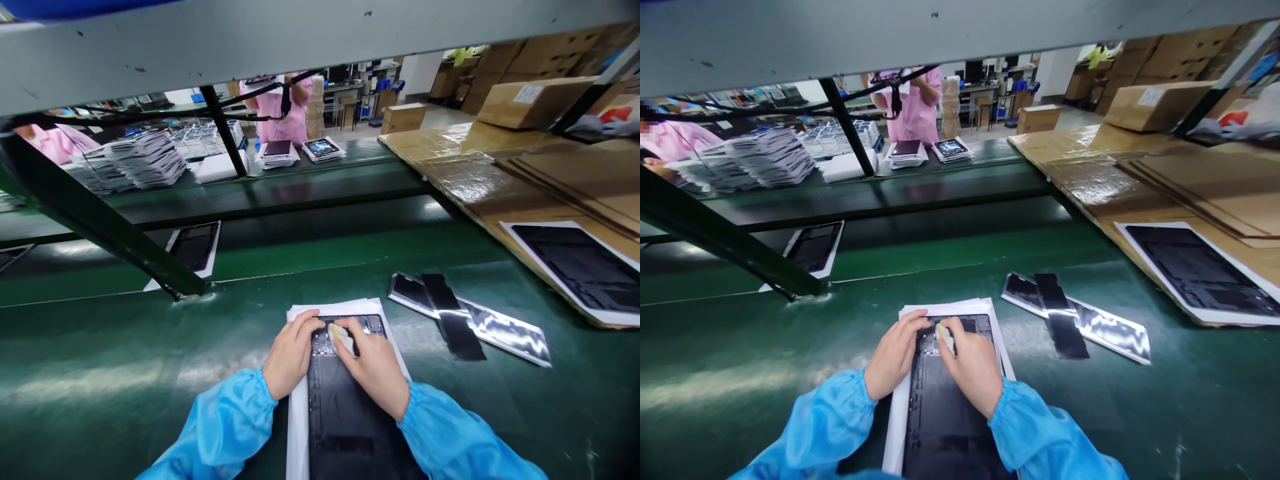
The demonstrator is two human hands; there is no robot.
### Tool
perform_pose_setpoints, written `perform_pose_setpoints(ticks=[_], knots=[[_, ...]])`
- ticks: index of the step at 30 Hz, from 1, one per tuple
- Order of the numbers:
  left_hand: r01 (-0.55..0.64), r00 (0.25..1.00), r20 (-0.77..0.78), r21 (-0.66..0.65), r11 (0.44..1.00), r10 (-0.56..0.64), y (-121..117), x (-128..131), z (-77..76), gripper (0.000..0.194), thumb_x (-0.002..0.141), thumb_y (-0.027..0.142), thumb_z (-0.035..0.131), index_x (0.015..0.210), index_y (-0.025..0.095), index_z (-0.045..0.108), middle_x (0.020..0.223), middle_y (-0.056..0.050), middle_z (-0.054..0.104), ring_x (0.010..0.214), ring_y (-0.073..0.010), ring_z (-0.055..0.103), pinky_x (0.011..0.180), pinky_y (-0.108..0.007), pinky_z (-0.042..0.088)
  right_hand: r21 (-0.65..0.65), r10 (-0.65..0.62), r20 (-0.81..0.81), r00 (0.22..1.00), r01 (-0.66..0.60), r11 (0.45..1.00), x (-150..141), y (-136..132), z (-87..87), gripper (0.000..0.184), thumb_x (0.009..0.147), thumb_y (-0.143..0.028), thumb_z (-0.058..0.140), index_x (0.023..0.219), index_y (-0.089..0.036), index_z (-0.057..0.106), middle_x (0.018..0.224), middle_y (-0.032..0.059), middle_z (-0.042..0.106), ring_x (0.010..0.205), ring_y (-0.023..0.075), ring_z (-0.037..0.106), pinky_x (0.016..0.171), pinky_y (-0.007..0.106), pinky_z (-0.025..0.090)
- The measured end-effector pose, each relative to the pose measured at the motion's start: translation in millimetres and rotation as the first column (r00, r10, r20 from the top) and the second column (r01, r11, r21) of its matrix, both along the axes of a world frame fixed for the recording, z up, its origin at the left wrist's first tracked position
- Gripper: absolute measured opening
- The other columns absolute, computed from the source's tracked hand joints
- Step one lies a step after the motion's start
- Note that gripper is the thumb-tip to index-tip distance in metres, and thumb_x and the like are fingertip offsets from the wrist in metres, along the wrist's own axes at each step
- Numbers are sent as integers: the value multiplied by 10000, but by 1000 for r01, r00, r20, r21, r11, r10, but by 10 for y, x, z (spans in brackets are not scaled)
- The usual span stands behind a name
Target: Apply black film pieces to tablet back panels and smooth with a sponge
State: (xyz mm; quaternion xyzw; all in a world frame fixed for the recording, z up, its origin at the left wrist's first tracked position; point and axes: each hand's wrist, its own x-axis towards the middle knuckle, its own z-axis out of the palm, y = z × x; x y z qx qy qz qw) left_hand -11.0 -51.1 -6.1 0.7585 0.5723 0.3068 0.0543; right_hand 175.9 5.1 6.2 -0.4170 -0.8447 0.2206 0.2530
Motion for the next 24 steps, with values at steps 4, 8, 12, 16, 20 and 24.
perform_pose_setpoints(ticks=[4,8,12,16,20,24], knots=[[36,996,-87,21,999,-34,6,-18,-9,404,881,34,326,1135,202,591,1252,-107,556,1082,-192,581,881,-340,515,58,-188,45,981,186,981,296,104,2,242,909,-356,420,1013,-207,581,542,-19,619,435,210,607,436,244,344],[103,970,-229,101,990,-78,18,-12,-15,392,923,68,360,1120,247,648,1208,-98,590,1069,-207,576,838,-352,518,58,-186,36,982,184,981,332,80,1,225,912,-338,416,1013,-211,571,557,-20,623,449,205,612,447,242,357],[138,950,-300,155,978,-87,35,3,14,381,945,75,357,1107,246,658,1140,-91,626,1052,-198,576,811,-332,521,52,-156,21,988,154,987,297,51,-9,215,904,-310,412,1002,-208,574,527,-28,594,443,200,602,453,240,354],[161,943,-320,185,969,-95,51,3,41,390,948,68,343,1111,242,652,1118,-89,630,1037,-191,578,798,-321,521,-19,-257,-14,966,257,966,376,71,-1,252,894,-338,404,1024,-202,572,516,-32,581,427,203,585,453,247,353],[180,940,-319,154,972,-124,35,-25,56,409,934,60,341,1135,248,645,1134,-92,614,1045,-193,569,801,-323,519,-121,-211,-73,975,201,972,416,59,9,257,882,-340,407,1015,-204,580,536,-28,597,467,201,603,484,253,374],[134,962,-249,78,988,-111,56,-42,104,407,915,91,353,1113,268,661,1153,-95,585,1058,-221,552,818,-360,511,-231,-331,-226,916,279,932,472,108,-1,293,865,-404,449,1034,-204,580,654,-11,650,522,198,615,497,262,415]])
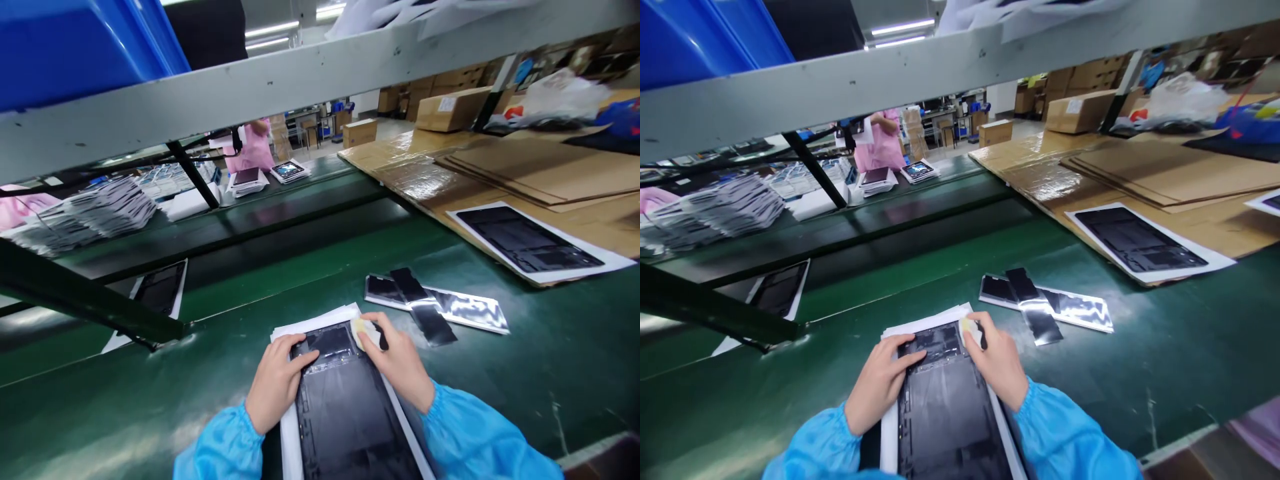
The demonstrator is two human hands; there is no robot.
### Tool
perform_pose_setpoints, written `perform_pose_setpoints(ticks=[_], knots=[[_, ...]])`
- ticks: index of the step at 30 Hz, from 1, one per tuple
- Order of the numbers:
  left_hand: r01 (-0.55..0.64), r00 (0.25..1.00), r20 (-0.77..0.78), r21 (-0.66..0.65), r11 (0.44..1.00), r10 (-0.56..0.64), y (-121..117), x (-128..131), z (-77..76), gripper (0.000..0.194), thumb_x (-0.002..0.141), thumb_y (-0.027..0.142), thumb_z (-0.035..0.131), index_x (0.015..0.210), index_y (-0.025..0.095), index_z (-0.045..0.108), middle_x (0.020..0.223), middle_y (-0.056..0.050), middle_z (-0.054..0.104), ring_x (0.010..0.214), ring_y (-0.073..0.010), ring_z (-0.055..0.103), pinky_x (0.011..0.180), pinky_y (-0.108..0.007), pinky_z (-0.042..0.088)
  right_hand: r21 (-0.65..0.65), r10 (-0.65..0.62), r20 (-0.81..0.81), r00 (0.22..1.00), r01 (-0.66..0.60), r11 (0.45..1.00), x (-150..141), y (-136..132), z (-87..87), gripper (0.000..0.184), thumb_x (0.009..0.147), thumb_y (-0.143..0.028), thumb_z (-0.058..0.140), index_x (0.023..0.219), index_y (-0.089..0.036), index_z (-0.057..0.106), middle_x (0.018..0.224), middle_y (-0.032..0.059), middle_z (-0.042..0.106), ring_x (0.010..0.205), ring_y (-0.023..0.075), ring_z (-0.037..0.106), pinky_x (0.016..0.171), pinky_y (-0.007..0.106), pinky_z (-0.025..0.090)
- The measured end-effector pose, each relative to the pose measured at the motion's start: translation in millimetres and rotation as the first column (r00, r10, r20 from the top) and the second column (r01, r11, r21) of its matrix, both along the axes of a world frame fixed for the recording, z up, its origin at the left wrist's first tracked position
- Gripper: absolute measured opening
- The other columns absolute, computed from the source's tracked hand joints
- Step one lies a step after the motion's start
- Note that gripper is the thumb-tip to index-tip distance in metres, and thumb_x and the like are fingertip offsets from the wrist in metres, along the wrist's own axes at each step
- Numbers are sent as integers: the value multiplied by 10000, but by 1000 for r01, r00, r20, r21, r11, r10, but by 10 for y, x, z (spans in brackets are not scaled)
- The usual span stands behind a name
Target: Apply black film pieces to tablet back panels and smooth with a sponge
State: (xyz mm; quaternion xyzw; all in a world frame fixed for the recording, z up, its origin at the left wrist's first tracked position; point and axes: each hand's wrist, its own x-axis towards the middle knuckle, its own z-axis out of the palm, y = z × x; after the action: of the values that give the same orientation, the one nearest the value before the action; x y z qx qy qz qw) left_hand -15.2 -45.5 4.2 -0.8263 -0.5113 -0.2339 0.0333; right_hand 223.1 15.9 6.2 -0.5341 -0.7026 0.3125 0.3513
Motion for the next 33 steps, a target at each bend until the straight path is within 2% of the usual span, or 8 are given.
perform_pose_setpoints(ticks=[4,6,11,15,18,23,26,33], knots=[[-147,988,36,-52,988,149,196,79,62,349,905,281,518,1244,219,571,1171,-110,579,1056,-262,546,843,-405,494,-64,-176,-354,919,164,984,19,92,-58,420,816,-477,553,1114,-184,591,1029,68,682,887,242,654,704,308,525],[-194,980,12,-100,976,197,328,138,75,417,870,344,590,1260,200,550,1088,-95,615,967,-252,578,800,-387,500,-146,-211,-471,857,160,976,24,120,-97,441,789,-506,591,1062,-161,628,1020,90,687,922,269,647,758,342,538],[-159,986,-4,-264,951,164,503,216,64,104,897,256,567,913,233,666,835,-13,638,794,-190,602,694,-309,489,-343,-326,-550,769,148,928,159,66,-143,463,697,-557,689,924,-154,674,908,97,707,857,315,657,658,353,562],[-146,987,30,-230,962,157,514,203,58,113,896,232,557,841,221,656,960,-35,646,880,-198,605,739,-321,495,-459,-359,-621,697,48,887,294,-82,-134,472,692,-547,728,956,-158,686,1010,99,697,988,319,634,883,374,523],[-146,987,34,-244,959,159,523,198,67,105,885,207,569,821,215,652,1058,-36,661,957,-218,605,785,-353,495,-518,-363,-618,697,-15,855,349,-184,-131,446,711,-541,727,948,-164,698,1025,105,694,1022,332,623,958,395,477],[-94,986,110,-269,959,128,532,196,103,134,907,225,540,836,219,655,905,-8,696,850,-186,632,771,-319,499,-564,-375,-580,723,-24,825,396,-256,-117,460,664,-557,749,911,-170,727,992,118,701,1024,379,614,978,461,452],[-44,977,192,-240,970,92,530,184,148,190,926,241,501,831,213,663,898,-17,690,828,-166,649,745,-276,514,-550,-343,-580,739,-44,834,424,-269,-131,444,704,-553,722,961,-191,738,999,99,704,1048,367,606,962,425,473],[8,965,260,-110,994,21,482,151,290,273,963,292,443,865,213,685,878,-22,693,792,-144,671,716,-233,545,-495,-235,-643,728,-162,853,458,-336,-102,539,739,-542,713,1195,-258,670,1304,93,562,1256,327,453,1073,435,347]])
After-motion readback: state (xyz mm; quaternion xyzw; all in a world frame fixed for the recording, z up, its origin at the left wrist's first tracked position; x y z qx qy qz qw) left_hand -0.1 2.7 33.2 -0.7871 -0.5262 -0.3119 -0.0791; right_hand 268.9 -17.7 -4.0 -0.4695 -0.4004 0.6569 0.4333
